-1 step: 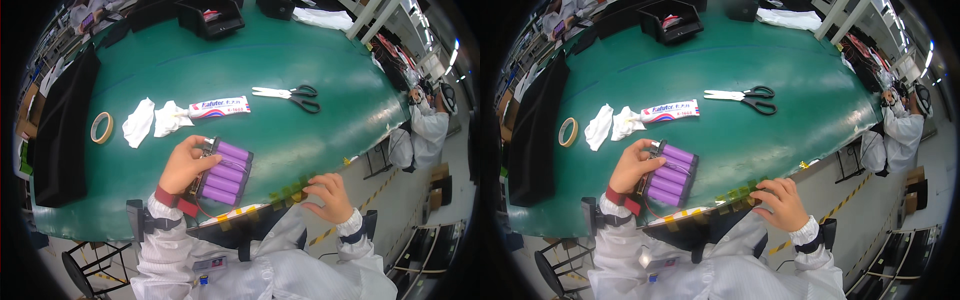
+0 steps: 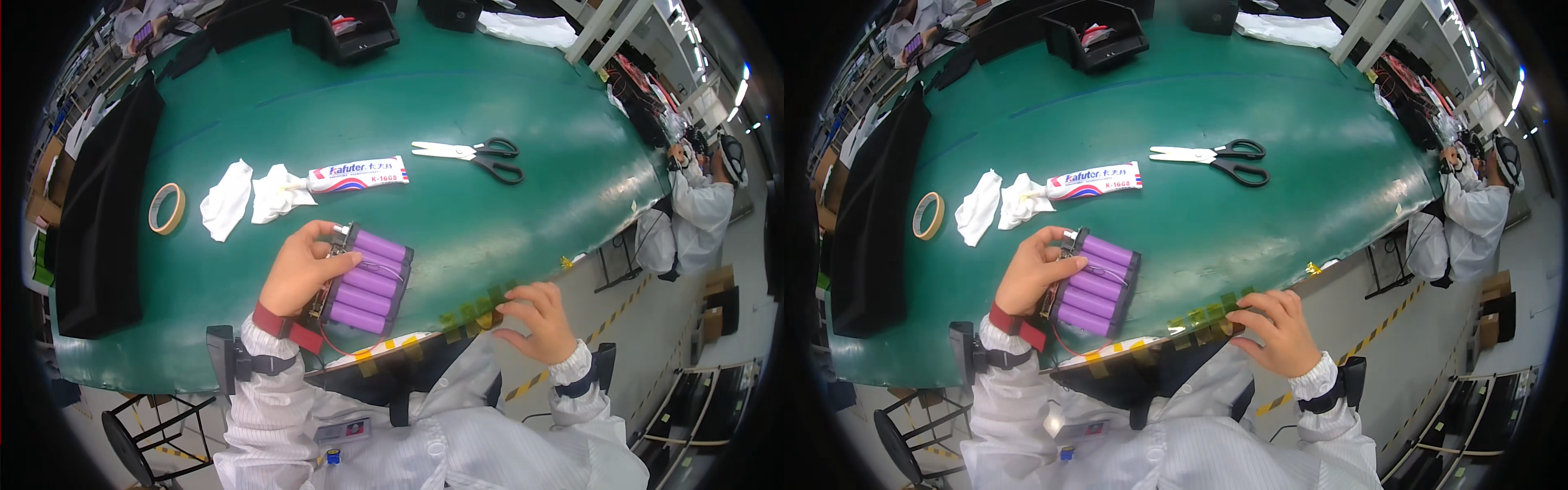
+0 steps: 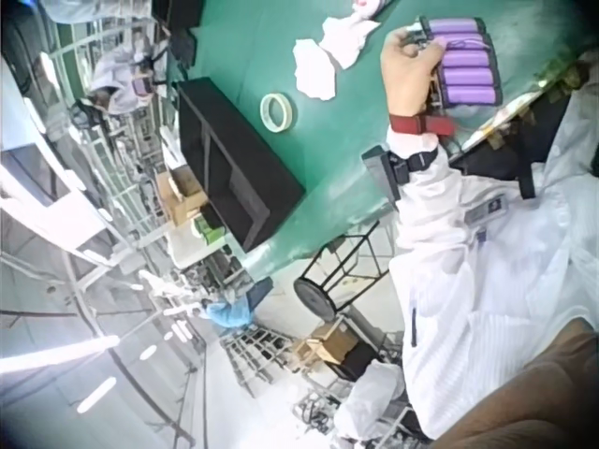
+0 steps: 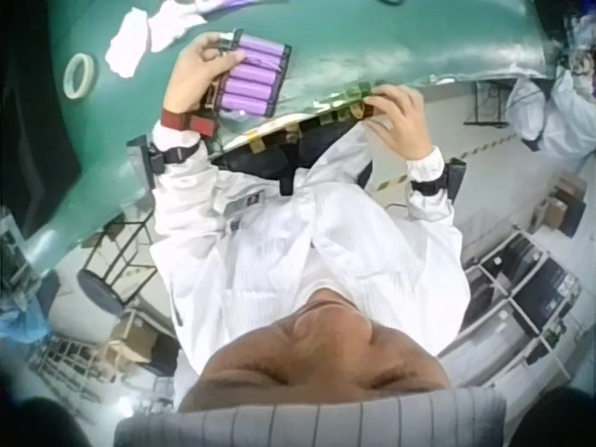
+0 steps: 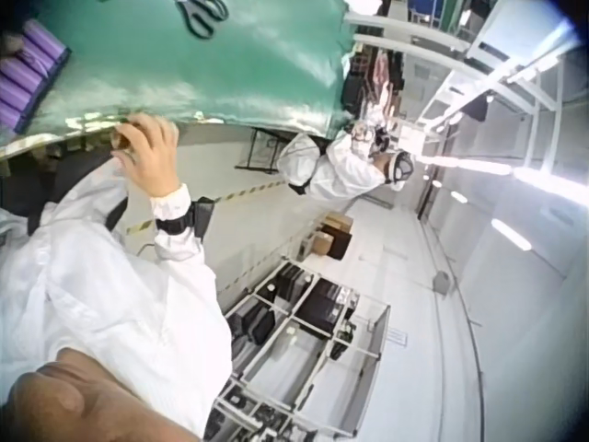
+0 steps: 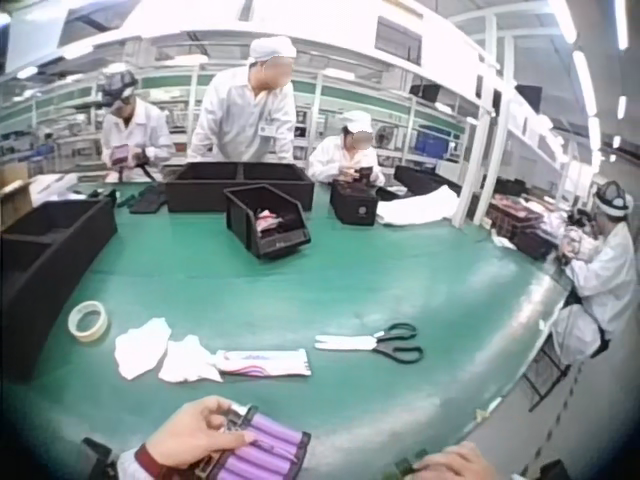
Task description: The person picks up a circuit board and a battery pack, presses the board onto the batteries, and wraps yellow tape around the assembly. They then cut the tape with scissors, press the wires against the board, and hand the unit to another worker.
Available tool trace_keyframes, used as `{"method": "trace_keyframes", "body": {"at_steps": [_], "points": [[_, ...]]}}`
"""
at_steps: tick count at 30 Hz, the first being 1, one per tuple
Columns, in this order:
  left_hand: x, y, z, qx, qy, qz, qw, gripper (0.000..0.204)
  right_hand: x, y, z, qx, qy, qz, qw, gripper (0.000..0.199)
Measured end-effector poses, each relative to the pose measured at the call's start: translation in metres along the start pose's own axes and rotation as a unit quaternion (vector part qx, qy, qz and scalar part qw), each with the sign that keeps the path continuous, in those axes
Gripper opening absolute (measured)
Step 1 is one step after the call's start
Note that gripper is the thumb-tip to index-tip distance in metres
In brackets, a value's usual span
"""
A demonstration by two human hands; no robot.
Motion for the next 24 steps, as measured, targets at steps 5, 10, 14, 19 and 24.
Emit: {"method": "trace_keyframes", "body": {"at_steps": [5,10,14,19,24], "points": [[0.005,0.001,0.002,-0.006,0.003,0.013,1.000,0.038,-0.008,0.006,-0.004,-0.034,0.011,-0.072,0.997,0.048],[0.003,-0.002,0.002,0.012,-0.005,0.014,1.000,0.040,0.001,0.010,-0.005,-0.031,-0.035,-0.098,0.994,0.033],[0.002,0.000,0.001,0.005,-0.005,0.004,1.000,0.041,0.009,0.011,-0.018,0.195,0.058,-0.044,0.978,0.016],[0.003,-0.002,0.007,-0.007,0.005,0.004,1.000,0.046,0.029,0.001,-0.036,0.388,0.243,0.074,0.886,0.008],[0.001,0.000,0.002,0.012,-0.012,0.004,1.000,0.046,0.034,-0.002,-0.059,0.531,0.382,0.101,0.750,0.009]]}}
Point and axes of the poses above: each hand's wrist, its own x-axis towards the middle knuckle, its own y-axis out of the palm, z = x × y, the point moved 4 cm from there along x, towards the middle knuckle, and after that the axes turned 3 degrees about z, right-handed, at the moved point
